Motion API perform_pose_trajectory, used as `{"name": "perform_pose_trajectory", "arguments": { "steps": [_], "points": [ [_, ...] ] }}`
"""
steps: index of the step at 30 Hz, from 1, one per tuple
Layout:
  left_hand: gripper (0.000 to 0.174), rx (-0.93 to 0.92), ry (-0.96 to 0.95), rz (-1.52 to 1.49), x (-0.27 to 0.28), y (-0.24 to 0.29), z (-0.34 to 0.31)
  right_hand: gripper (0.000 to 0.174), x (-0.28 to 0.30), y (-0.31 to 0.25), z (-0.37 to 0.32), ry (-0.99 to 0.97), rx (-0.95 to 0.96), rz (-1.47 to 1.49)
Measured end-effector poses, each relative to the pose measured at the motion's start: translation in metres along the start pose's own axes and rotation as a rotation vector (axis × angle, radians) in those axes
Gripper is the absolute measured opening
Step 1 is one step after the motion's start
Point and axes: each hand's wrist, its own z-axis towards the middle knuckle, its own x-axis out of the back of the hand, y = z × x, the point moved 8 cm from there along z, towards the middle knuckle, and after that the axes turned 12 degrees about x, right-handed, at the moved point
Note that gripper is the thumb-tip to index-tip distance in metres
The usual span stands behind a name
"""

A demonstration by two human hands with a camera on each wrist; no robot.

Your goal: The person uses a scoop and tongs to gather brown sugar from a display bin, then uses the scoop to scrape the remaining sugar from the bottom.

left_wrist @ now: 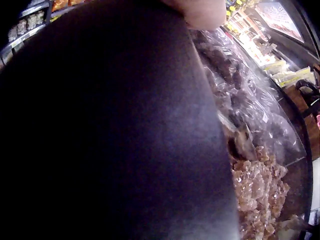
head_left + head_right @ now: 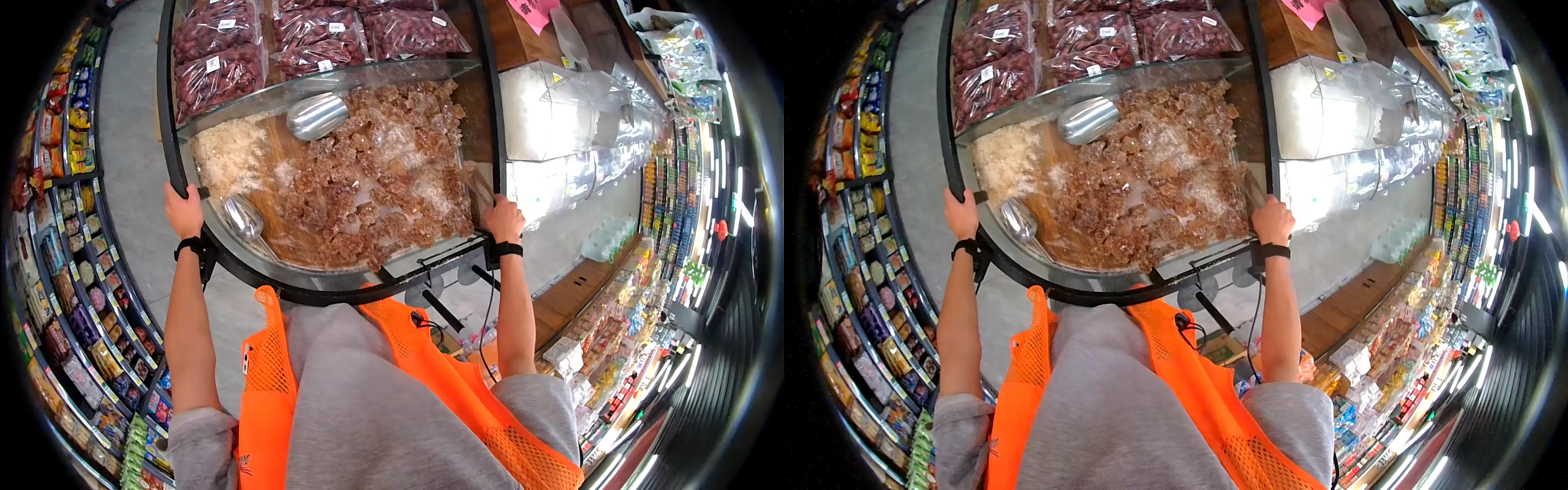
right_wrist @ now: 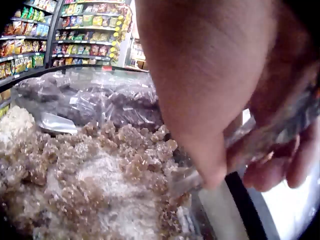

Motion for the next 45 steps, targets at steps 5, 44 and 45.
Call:
{"name": "perform_pose_trajectory", "arguments": {
  "steps": [5,44,45],
  "points": [
    [0.037,-0.027,0.009,0.026,-0.002,-0.001,0.004,0.052,-0.008,-0.009,-0.016,-0.030,0.013,-0.039],
    [0.034,-0.023,0.021,-0.007,0.006,0.015,-0.006,0.030,-0.057,-0.135,0.035,-0.204,0.238,0.109],
    [0.034,-0.020,0.019,-0.005,0.005,0.013,-0.005,0.031,-0.045,-0.132,0.033,-0.185,0.266,0.108]
  ]
}}
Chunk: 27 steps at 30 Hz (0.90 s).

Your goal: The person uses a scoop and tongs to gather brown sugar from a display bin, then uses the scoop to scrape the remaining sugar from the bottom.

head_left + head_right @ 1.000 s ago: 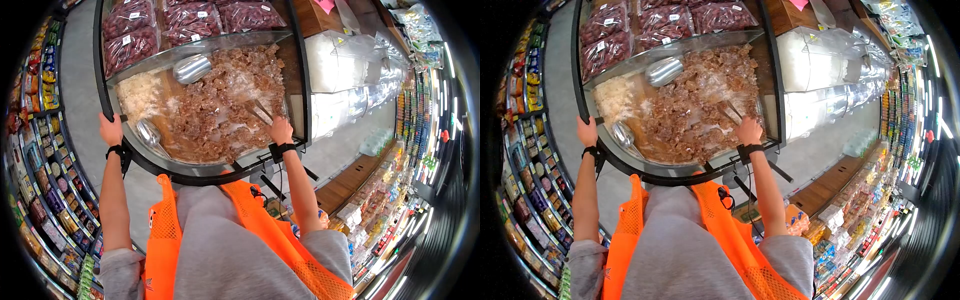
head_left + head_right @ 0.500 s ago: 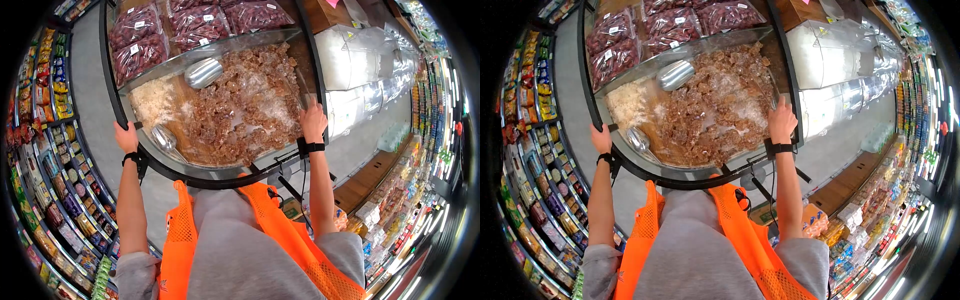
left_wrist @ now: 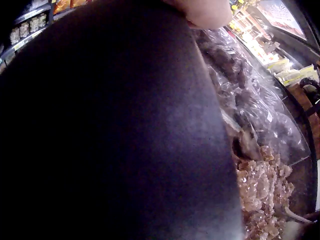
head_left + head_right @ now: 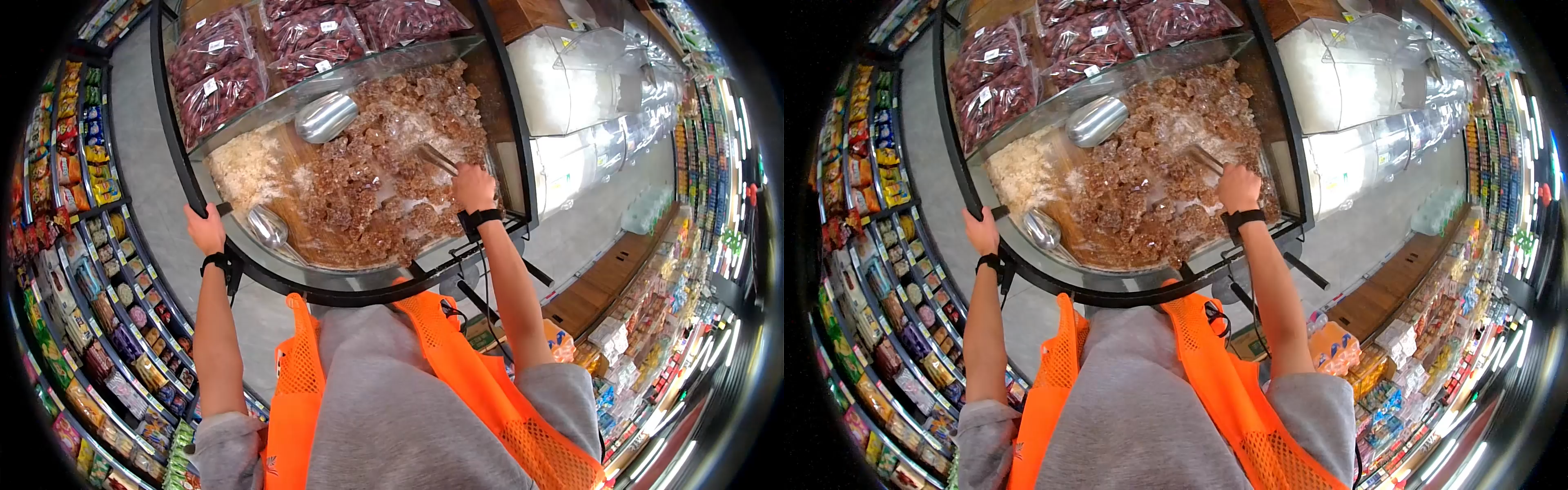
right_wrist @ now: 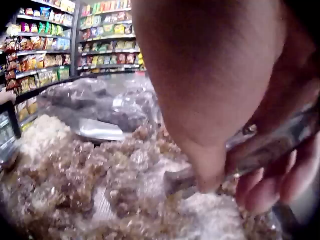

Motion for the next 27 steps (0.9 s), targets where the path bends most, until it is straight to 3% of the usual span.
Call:
{"name": "perform_pose_trajectory", "arguments": {
  "steps": [3,6,9,14,18,21,22,25,26,27],
  "points": [
    [0.035,0.010,-0.005,0.027,-0.003,-0.004,0.003,0.034,0.030,0.034,-0.015,0.087,-0.197,0.075],
    [0.035,0.027,-0.012,0.057,0.001,-0.001,-0.001,0.029,0.089,0.044,-0.056,0.323,-0.268,0.044],
    [0.035,-0.018,0.007,0.027,0.001,0.000,0.000,0.025,0.086,0.054,-0.072,0.330,-0.293,-0.014],
    [0.033,-0.037,0.012,-0.020,0.002,0.001,-0.001,0.018,0.014,0.015,-0.063,0.080,-0.015,-0.272],
    [0.034,-0.045,0.032,0.038,-0.005,-0.008,0.006,0.016,0.027,0.003,-0.048,0.234,0.007,-0.385],
    [0.038,-0.005,0.002,0.077,-0.003,0.000,0.000,0.013,0.026,-0.007,-0.029,0.225,0.043,-0.410],
    [0.039,0.013,-0.010,0.091,0.001,0.002,-0.003,0.007,0.028,-0.011,-0.026,0.221,0.060,-0.407],
    [0.051,-0.079,-0.030,0.128,-0.006,-0.004,0.008,0.022,0.010,-0.007,-0.014,0.148,-0.014,-0.321],
    [0.067,-0.042,-0.043,0.216,-0.005,-0.006,0.008,0.022,0.000,-0.005,-0.011,0.107,-0.048,-0.290],
    [0.070,-0.134,-0.039,0.301,-0.003,-0.001,0.006,0.019,0.000,-0.008,-0.019,0.065,-0.043,-0.235]
  ]
}}
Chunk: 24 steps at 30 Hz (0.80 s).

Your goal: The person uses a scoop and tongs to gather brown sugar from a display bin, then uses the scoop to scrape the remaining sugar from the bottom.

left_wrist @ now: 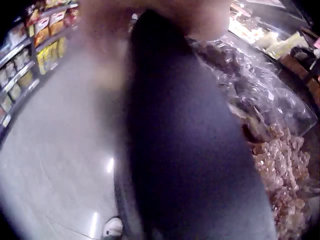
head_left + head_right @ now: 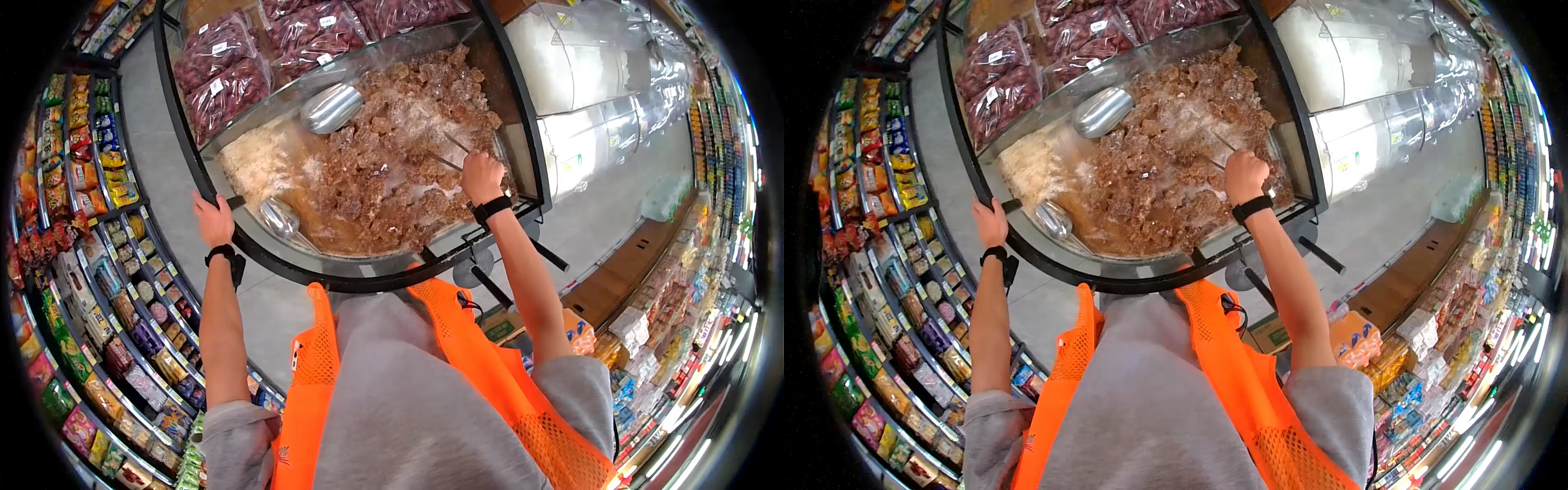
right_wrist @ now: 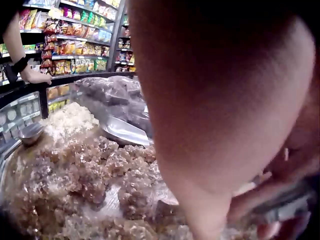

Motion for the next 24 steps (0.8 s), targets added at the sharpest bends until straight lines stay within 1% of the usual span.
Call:
{"name": "perform_pose_trajectory", "arguments": {
  "steps": [2,3,4,5,7,9,11,12,13,16,17,18,19,20,22,23,24],
  "points": [
    [0.076,-0.165,0.040,0.166,0.009,0.008,-0.002,0.016,0.012,-0.005,-0.011,-0.064,0.027,0.102],
    [0.084,-0.305,0.096,0.318,0.018,0.022,-0.016,0.018,0.014,-0.007,-0.018,-0.117,0.012,0.163],
    [0.091,-0.345,0.088,0.384,0.024,0.041,-0.031,0.019,0.011,-0.003,-0.017,-0.090,-0.011,0.190],
    [0.086,-0.431,0.133,0.399,0.022,0.060,-0.046,0.020,-0.001,0.000,-0.018,-0.069,-0.037,0.218],
    [0.069,-0.587,-0.088,0.333,-0.005,0.091,-0.090,0.022,-0.016,0.007,-0.027,-0.053,-0.071,0.270],
    [0.054,-0.767,-0.375,0.187,-0.029,0.123,-0.151,0.022,-0.032,0.014,-0.027,-0.087,-0.111,0.374],
    [0.049,-0.891,-0.662,0.190,-0.070,0.140,-0.199,0.023,-0.031,0.020,-0.034,-0.089,-0.131,0.444],
    [0.044,-0.929,-0.689,0.163,-0.081,0.146,-0.214,0.024,-0.020,0.022,-0.040,-0.069,-0.136,0.465],
    [0.039,-0.990,-0.620,0.139,-0.088,0.153,-0.225,0.026,-0.014,0.026,-0.045,-0.049,-0.143,0.485],
    [0.035,-1.036,-0.601,0.265,-0.123,0.159,-0.233,0.046,0.000,0.054,-0.069,0.137,-0.337,0.263],
    [0.033,-1.026,-0.603,0.240,-0.129,0.158,-0.233,0.052,-0.002,0.061,-0.081,0.137,-0.406,0.303],
    [0.033,-0.993,-0.599,0.207,-0.130,0.160,-0.232,0.059,0.015,0.065,-0.097,0.143,-0.475,0.343],
    [0.032,-0.958,-0.591,0.177,-0.129,0.162,-0.229,0.062,0.017,0.064,-0.106,0.182,-0.449,0.330],
    [0.031,-0.921,-0.583,0.152,-0.127,0.161,-0.224,0.066,0.016,0.060,-0.110,0.163,-0.400,0.361],
    [0.028,-0.822,-0.527,0.113,-0.110,0.160,-0.205,0.067,0.012,0.039,-0.115,0.064,-0.261,0.440],
    [0.027,-0.773,-0.503,0.097,-0.101,0.156,-0.197,0.064,0.013,0.024,-0.117,0.050,-0.183,0.480],
    [0.025,-0.621,-0.563,0.187,-0.106,0.140,-0.183,0.060,0.013,0.009,-0.120,0.011,-0.150,0.515]
  ]
}}
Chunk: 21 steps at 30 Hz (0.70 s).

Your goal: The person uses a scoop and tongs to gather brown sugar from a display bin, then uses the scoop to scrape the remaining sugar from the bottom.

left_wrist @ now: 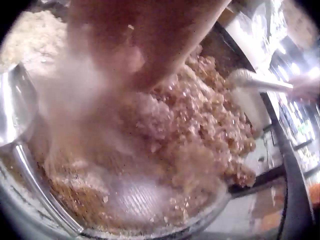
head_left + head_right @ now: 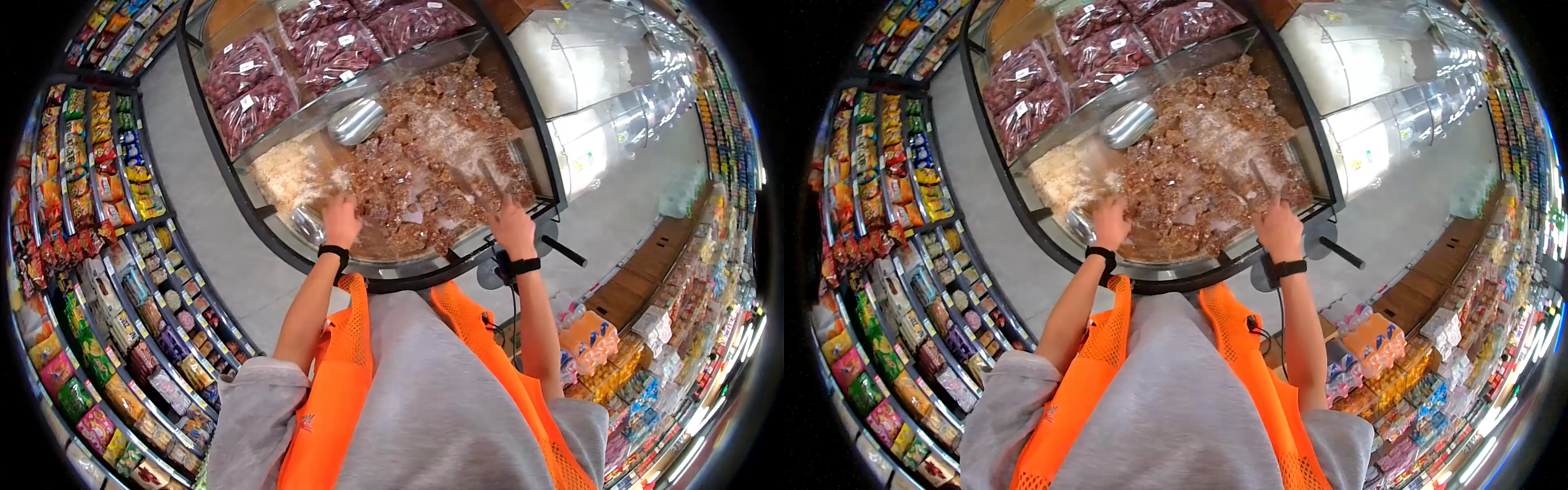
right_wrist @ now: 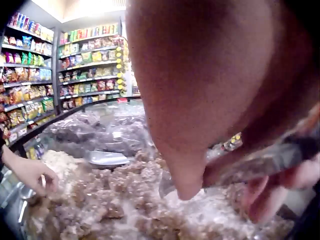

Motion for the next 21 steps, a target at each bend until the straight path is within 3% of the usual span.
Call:
{"name": "perform_pose_trajectory", "arguments": {
  "steps": [2,3,7,9,11,14,19,21],
  "points": [
    [0.025,0.310,-0.169,0.039,-0.002,-0.055,0.004,0.054,-0.017,-0.036,-0.008,-0.092,0.037,0.063],
    [0.036,0.389,-0.343,0.007,-0.017,-0.080,0.001,0.054,-0.023,-0.054,-0.010,-0.099,0.064,0.088],
    [0.047,0.814,-0.707,-0.365,-0.031,-0.086,-0.039,0.054,-0.062,-0.102,-0.009,-0.158,0.099,0.174],
    [0.046,0.769,-0.589,-0.387,-0.065,-0.099,-0.036,0.055,-0.078,-0.113,-0.002,-0.161,0.090,0.176],
    [0.038,0.685,-0.528,-0.285,-0.062,-0.080,-0.039,0.053,-0.100,-0.117,0.011,-0.242,0.093,0.186],
    [0.037,1.023,-0.477,-0.657,-0.114,-0.092,-0.055,0.049,-0.095,-0.135,0.008,-0.338,0.102,0.166],
    [0.041,1.235,-0.539,-0.681,-0.161,-0.111,-0.047,0.054,-0.108,-0.125,0.003,-0.324,0.099,0.299],
    [0.044,1.339,-0.388,-0.867,-0.154,-0.113,-0.044,0.054,-0.126,-0.109,0.005,-0.254,0.128,0.398]
  ]
}}
